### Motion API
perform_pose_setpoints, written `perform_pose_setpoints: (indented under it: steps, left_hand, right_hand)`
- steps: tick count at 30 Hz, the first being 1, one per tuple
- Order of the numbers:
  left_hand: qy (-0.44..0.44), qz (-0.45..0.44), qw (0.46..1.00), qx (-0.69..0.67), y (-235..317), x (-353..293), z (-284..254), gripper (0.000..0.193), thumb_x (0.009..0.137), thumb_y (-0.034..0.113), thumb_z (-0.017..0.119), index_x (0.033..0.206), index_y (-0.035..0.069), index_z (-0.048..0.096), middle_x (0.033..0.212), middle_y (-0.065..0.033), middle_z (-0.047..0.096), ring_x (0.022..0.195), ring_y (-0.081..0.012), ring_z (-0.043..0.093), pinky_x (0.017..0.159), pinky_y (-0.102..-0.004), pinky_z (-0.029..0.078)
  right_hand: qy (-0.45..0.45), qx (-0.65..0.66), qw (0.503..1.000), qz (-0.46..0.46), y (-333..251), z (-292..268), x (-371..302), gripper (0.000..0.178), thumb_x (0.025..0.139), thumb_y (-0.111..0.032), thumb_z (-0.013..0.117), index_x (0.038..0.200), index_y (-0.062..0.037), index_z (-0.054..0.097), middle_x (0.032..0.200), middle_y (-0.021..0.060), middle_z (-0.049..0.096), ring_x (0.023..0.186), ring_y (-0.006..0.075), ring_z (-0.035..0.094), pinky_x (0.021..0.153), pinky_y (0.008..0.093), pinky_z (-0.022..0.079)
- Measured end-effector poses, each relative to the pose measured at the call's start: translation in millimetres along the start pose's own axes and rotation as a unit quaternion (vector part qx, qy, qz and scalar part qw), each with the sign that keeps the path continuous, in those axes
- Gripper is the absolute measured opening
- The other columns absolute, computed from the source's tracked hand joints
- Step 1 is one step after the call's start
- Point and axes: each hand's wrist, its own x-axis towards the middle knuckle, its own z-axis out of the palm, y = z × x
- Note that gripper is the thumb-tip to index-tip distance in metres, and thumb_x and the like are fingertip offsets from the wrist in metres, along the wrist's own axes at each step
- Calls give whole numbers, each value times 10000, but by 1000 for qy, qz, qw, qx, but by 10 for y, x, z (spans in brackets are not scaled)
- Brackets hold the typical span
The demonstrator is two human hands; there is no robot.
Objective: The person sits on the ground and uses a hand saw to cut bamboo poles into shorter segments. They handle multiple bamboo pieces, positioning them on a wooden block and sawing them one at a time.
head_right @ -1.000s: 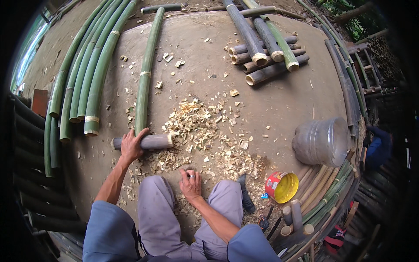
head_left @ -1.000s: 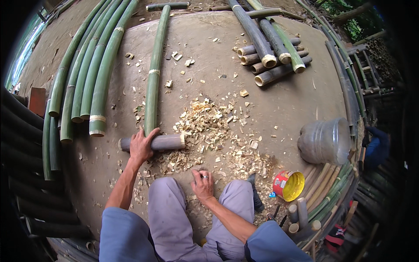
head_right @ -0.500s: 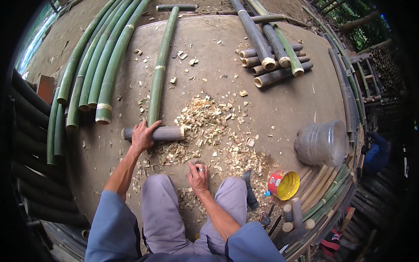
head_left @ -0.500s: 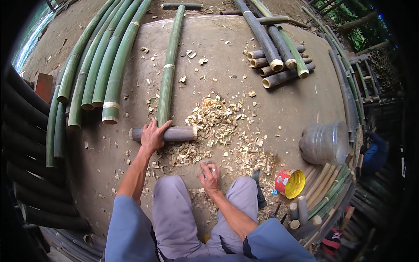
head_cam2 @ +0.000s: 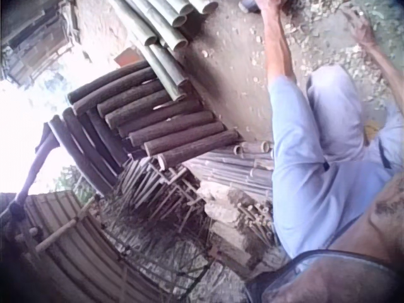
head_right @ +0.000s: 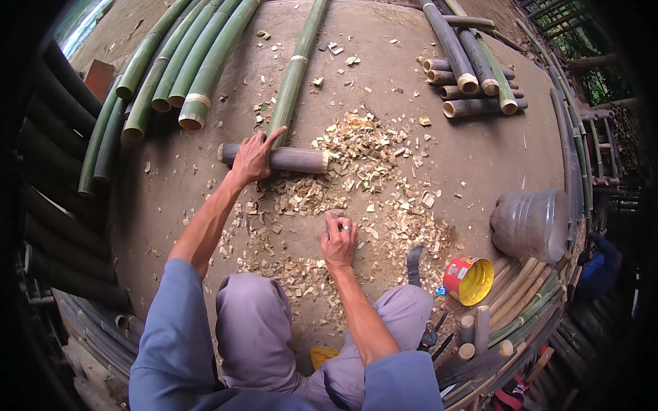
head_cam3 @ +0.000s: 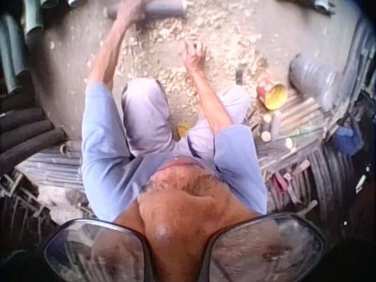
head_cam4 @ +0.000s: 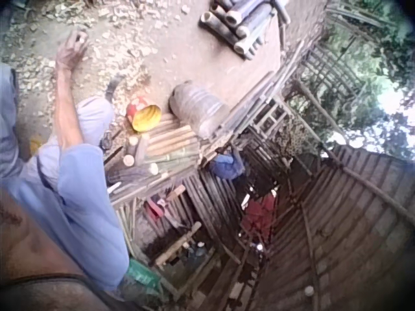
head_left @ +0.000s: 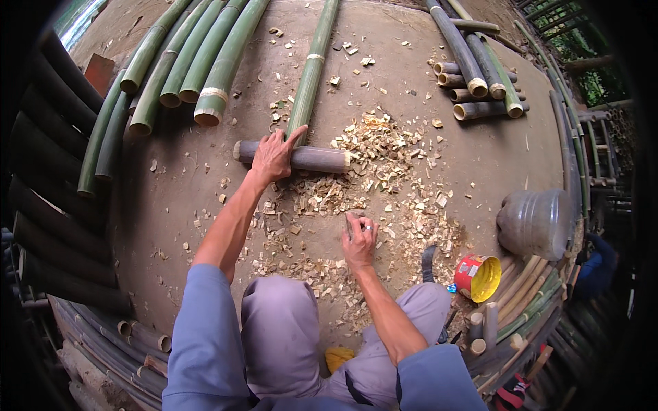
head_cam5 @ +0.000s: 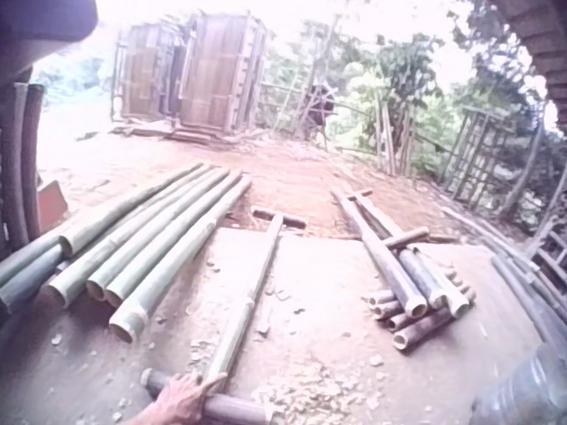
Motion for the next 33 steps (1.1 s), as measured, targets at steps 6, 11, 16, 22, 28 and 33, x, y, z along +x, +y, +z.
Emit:
perform_pose_setpoints:
  steps: [6,11,16,22,28,33]
  left_hand:
    - [28,-90,996,4,-534,-314,2,753,591,115,735,1283,194,448,1181,-68,522,1161,-300,479,1013,-529,352]
    - [3,-48,996,-73,-740,-326,35,602,614,132,738,1168,164,506,1159,-29,538,1108,-305,490,914,-534,429]
    - [0,-45,998,-36,-481,-319,58,616,624,160,757,1185,184,504,1148,-20,548,1108,-293,489,899,-504,438]
    - [-33,-23,998,-38,-110,-232,61,667,626,187,779,1227,192,489,1165,-33,545,1112,-287,500,899,-500,431]
    - [-13,4,996,-88,-80,-213,180,669,599,133,747,1220,122,499,1139,-117,546,1058,-343,506,934,-417,436]
    - [5,11,994,-113,-162,-203,230,614,587,132,753,1156,112,525,1102,-120,552,1039,-354,504,926,-414,439]
  right_hand:
    - [-5,-8,1000,2,23,0,2,449,690,-59,728,1119,-139,628,958,74,513,921,266,501,813,404,451]
    - [-3,-3,1000,-5,-14,17,-15,456,690,-49,720,1127,-133,622,946,83,516,917,269,503,812,406,455]
    - [-3,-9,1000,2,36,44,-26,475,679,-43,721,1131,-148,621,966,73,513,938,267,501,810,409,456]
    - [1,-15,1000,-1,49,71,-28,488,683,-41,714,1146,-159,617,970,62,509,946,262,496,808,413,451]
    - [-1,-16,1000,-7,26,33,-24,484,694,-40,734,1147,-143,596,952,89,509,945,279,489,830,423,449]
    - [6,-14,1000,-11,22,49,-26,478,688,-32,733,1135,-138,601,945,92,512,938,278,493,821,416,449]
